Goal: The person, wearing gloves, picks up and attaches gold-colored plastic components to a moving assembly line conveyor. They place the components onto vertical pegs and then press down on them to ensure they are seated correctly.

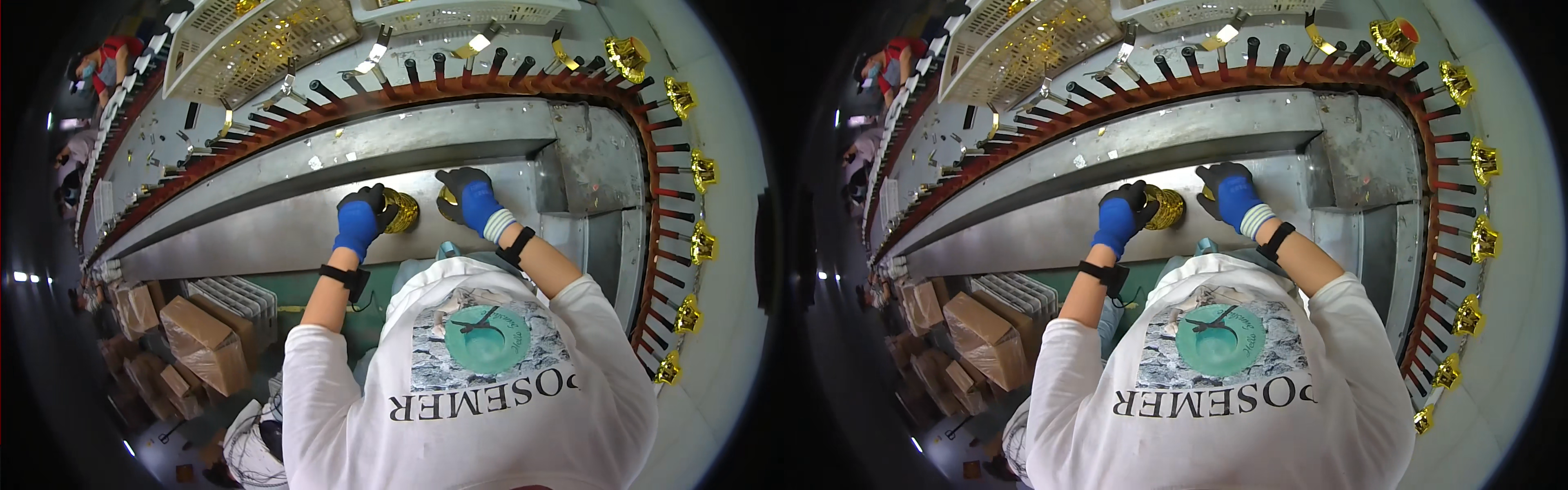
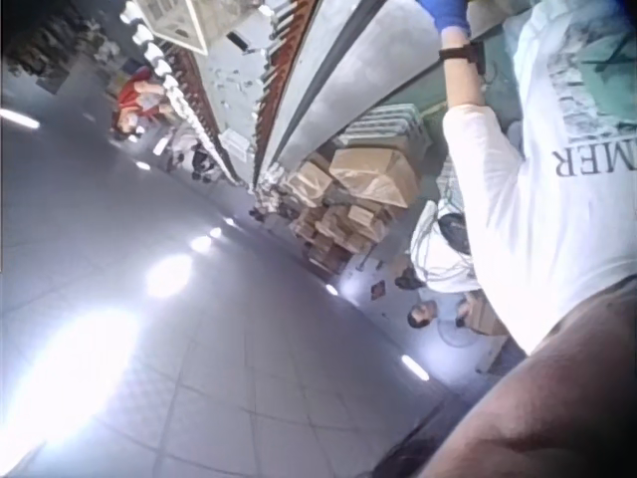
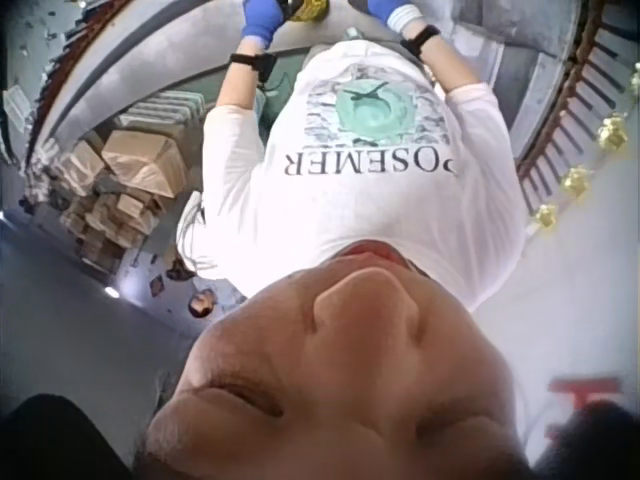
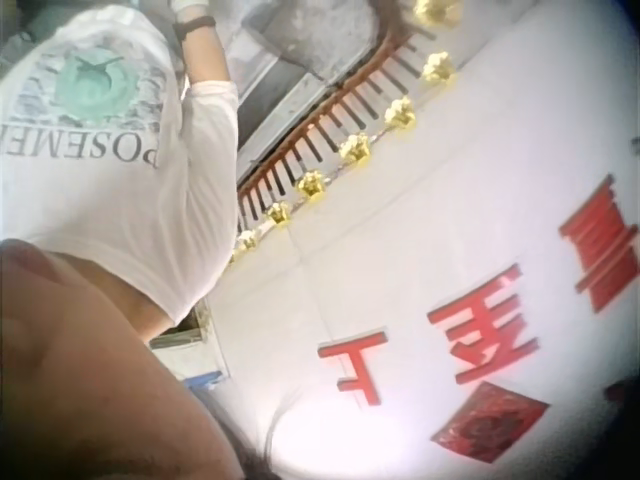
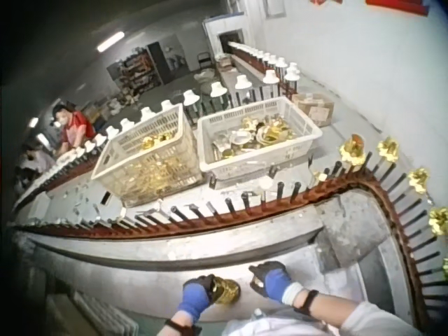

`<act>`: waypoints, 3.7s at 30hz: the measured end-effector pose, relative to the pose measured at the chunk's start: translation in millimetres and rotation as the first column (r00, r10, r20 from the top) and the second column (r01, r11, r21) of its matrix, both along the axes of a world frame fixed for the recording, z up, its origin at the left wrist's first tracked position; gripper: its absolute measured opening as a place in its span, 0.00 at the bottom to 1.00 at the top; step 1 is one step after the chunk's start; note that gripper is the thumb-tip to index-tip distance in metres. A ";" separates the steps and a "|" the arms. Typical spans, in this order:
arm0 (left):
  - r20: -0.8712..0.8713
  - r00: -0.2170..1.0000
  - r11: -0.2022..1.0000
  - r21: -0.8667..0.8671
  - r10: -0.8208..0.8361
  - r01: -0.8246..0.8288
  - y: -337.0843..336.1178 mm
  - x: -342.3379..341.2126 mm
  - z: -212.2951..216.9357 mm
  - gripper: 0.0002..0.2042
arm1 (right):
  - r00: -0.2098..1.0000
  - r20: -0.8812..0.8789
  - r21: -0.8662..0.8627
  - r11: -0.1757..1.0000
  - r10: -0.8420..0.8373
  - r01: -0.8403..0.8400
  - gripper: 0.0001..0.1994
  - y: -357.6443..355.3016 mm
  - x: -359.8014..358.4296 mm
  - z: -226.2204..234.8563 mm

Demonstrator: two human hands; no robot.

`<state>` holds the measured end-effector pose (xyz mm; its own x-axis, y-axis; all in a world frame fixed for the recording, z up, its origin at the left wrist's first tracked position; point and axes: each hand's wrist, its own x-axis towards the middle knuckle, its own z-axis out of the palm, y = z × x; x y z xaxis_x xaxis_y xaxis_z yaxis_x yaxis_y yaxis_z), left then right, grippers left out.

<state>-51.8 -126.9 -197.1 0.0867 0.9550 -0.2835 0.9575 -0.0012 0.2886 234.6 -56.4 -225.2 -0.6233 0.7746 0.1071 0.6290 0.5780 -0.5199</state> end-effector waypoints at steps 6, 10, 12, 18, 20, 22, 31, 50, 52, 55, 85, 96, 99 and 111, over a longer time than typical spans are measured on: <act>0.125 0.987 0.925 0.377 -0.100 0.046 4.0 21.8 44.4 0.36 | 0.992 -0.099 0.169 0.982 -0.073 0.089 0.39 9.5 51.8 81.4; 0.329 0.831 0.778 0.601 -0.448 0.181 72.9 101.4 148.8 0.29 | 0.909 -0.281 0.501 0.760 -0.309 0.413 0.31 93.6 146.3 164.4; 0.234 0.727 0.592 0.754 -0.646 0.284 120.9 155.6 186.9 0.29 | 0.873 -0.339 0.751 0.458 -0.350 0.475 0.29 157.8 206.6 207.8; 0.034 0.903 0.660 0.695 -0.427 0.286 290.0 272.6 222.4 0.33 | 0.799 -0.190 0.271 0.752 -0.570 0.601 0.35 289.9 301.4 217.6; 0.042 0.915 0.753 0.584 -0.401 0.303 312.6 270.1 198.7 0.34 | 0.814 -0.326 0.179 0.814 -0.481 0.553 0.33 291.0 280.5 197.5; 0.119 0.902 0.791 0.536 -0.415 0.294 303.5 262.2 191.9 0.32 | 0.778 -0.367 0.214 0.768 -0.510 0.604 0.28 271.0 272.5 187.0; 0.422 0.756 0.762 0.629 -0.501 0.153 114.9 129.2 224.8 0.31 | 0.959 -0.256 0.456 0.860 -0.118 0.227 0.31 59.6 155.9 220.4; 0.344 0.931 0.930 0.289 0.120 -0.227 -81.2 -88.7 12.4 0.39 | 0.995 -0.045 -0.123 0.989 -0.091 0.085 0.47 -67.9 -70.3 3.2; 0.472 0.865 0.795 0.455 0.167 -0.402 -101.9 -106.6 -16.5 0.48 | 0.974 -0.138 -0.189 0.970 -0.180 0.153 0.61 -65.4 -64.1 8.4; 0.779 0.339 0.749 -0.239 0.527 -0.618 -128.6 -124.4 -49.9 0.53 | 0.979 -0.041 -0.312 0.934 -0.200 0.177 0.62 -94.8 -47.6 -48.0; 0.851 0.201 0.675 -0.219 0.486 -0.705 -213.7 -535.5 -63.6 0.37 | 0.914 -0.407 -0.734 0.598 -0.009 -0.321 0.58 -153.2 -626.1 -131.3; 0.493 0.528 0.451 0.277 0.691 -0.848 -256.3 -457.3 -57.5 0.42 | 0.951 -0.234 -0.615 0.726 0.204 -0.307 0.46 -90.8 -432.8 -71.2; 0.638 0.503 0.572 0.116 0.584 -0.812 -211.4 -369.0 -1.2 0.32 | 0.974 -0.226 -0.520 0.845 0.001 -0.122 0.34 -61.4 -314.0 -27.4; 0.111 0.939 0.731 0.660 -0.327 0.176 136.4 -76.8 223.9 0.37 | 0.901 0.003 0.341 0.848 -0.433 0.406 0.33 169.5 -56.2 212.9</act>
